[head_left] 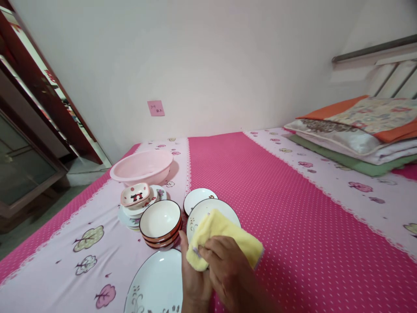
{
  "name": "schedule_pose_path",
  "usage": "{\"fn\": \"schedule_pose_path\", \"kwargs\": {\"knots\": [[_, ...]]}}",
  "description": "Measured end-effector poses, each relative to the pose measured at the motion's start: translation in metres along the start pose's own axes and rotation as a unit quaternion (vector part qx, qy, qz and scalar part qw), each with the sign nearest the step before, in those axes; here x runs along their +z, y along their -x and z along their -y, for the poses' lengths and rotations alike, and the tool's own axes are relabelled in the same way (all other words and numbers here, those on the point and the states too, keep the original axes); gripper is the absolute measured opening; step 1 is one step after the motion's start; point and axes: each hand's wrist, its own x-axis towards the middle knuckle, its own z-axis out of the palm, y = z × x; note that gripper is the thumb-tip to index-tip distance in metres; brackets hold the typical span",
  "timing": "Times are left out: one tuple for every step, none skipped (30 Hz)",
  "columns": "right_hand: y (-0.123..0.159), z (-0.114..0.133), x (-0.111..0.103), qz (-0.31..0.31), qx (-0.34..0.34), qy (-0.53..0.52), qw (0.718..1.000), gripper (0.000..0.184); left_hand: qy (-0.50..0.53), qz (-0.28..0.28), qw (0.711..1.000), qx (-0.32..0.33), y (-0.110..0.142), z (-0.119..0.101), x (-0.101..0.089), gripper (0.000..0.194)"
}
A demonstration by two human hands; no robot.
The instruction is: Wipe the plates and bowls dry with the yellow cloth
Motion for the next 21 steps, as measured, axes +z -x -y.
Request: {"fn": "schedule_pose_path", "kwargs": {"knots": [[0.000, -0.002, 0.001, -0.012, -0.003, 0.006, 1.000, 0.035, 0.003, 0.003, 1.000, -0.013, 0.000, 0.002, 0.001, 0.062], [-0.001, -0.006, 0.001, -0.029, -0.010, 0.014, 0.999, 0.034, 0.008, 0.001, 1.000, -0.016, -0.001, 0.005, 0.002, 0.060], [-0.002, -0.010, 0.001, -0.048, -0.016, 0.023, 0.998, 0.034, 0.012, -0.004, 1.000, -0.011, -0.002, 0.008, 0.003, 0.056], [-0.003, -0.015, 0.001, -0.065, -0.023, 0.034, 0.997, 0.034, 0.012, -0.010, 1.000, -0.003, -0.003, 0.011, 0.003, 0.052], [-0.004, -0.021, 0.000, -0.079, -0.026, 0.046, 0.996, 0.034, 0.010, -0.015, 1.000, 0.007, -0.005, 0.015, 0.003, 0.049], [-0.005, -0.026, -0.002, -0.087, -0.026, 0.059, 0.994, 0.035, 0.005, -0.018, 1.000, 0.015, -0.006, 0.019, 0.002, 0.046], [-0.006, -0.031, -0.003, -0.090, -0.020, 0.073, 0.993, 0.036, 0.001, -0.018, 1.000, 0.021, -0.007, 0.022, 0.000, 0.044], [-0.007, -0.036, -0.005, -0.091, -0.007, 0.090, 0.992, 0.038, -0.003, -0.015, 1.000, 0.024, -0.008, 0.025, -0.002, 0.044], [-0.007, -0.040, -0.007, -0.092, 0.005, 0.108, 0.990, 0.039, -0.006, -0.009, 1.000, 0.027, -0.008, 0.028, -0.003, 0.044], [-0.008, -0.043, -0.009, -0.095, 0.014, 0.125, 0.988, 0.039, -0.008, -0.001, 1.000, 0.029, -0.009, 0.030, -0.005, 0.045], [-0.008, -0.046, -0.011, -0.096, 0.026, 0.139, 0.985, 0.039, -0.009, 0.008, 0.999, 0.032, -0.009, 0.031, -0.006, 0.046], [-0.008, -0.048, -0.012, -0.096, 0.036, 0.151, 0.983, 0.039, -0.011, 0.018, 0.999, 0.034, -0.009, 0.032, -0.007, 0.048], [-0.008, -0.050, -0.014, -0.095, 0.046, 0.160, 0.981, 0.038, -0.012, 0.028, 0.999, 0.037, -0.009, 0.033, -0.007, 0.049], [-0.007, -0.052, -0.016, -0.091, 0.059, 0.166, 0.980, 0.038, -0.015, 0.037, 0.998, 0.042, -0.009, 0.032, -0.007, 0.051], [-0.007, -0.053, -0.017, -0.082, 0.075, 0.170, 0.979, 0.038, -0.018, 0.043, 0.998, 0.046, -0.010, 0.032, -0.007, 0.053], [-0.006, -0.054, -0.019, -0.066, 0.089, 0.173, 0.979, 0.037, -0.021, 0.042, 0.998, 0.051, -0.010, 0.031, -0.007, 0.053], [-0.005, -0.055, -0.021, -0.045, 0.101, 0.175, 0.978, 0.035, -0.024, 0.037, 0.997, 0.057, -0.010, 0.029, -0.006, 0.054], [-0.004, -0.054, -0.023, -0.024, 0.111, 0.176, 0.978, 0.033, -0.026, 0.026, 0.997, 0.063, -0.010, 0.028, -0.004, 0.054], [-0.003, -0.054, -0.025, -0.004, 0.117, 0.175, 0.978, 0.032, -0.026, 0.011, 0.997, 0.071, -0.010, 0.026, -0.003, 0.054], [-0.002, -0.052, -0.028, 0.015, 0.118, 0.168, 0.979, 0.031, -0.026, -0.005, 0.996, 0.080, -0.009, 0.024, -0.001, 0.053], [0.000, -0.049, -0.030, 0.032, 0.113, 0.157, 0.981, 0.030, -0.024, -0.021, 0.995, 0.091, -0.009, 0.022, 0.001, 0.053]]}}
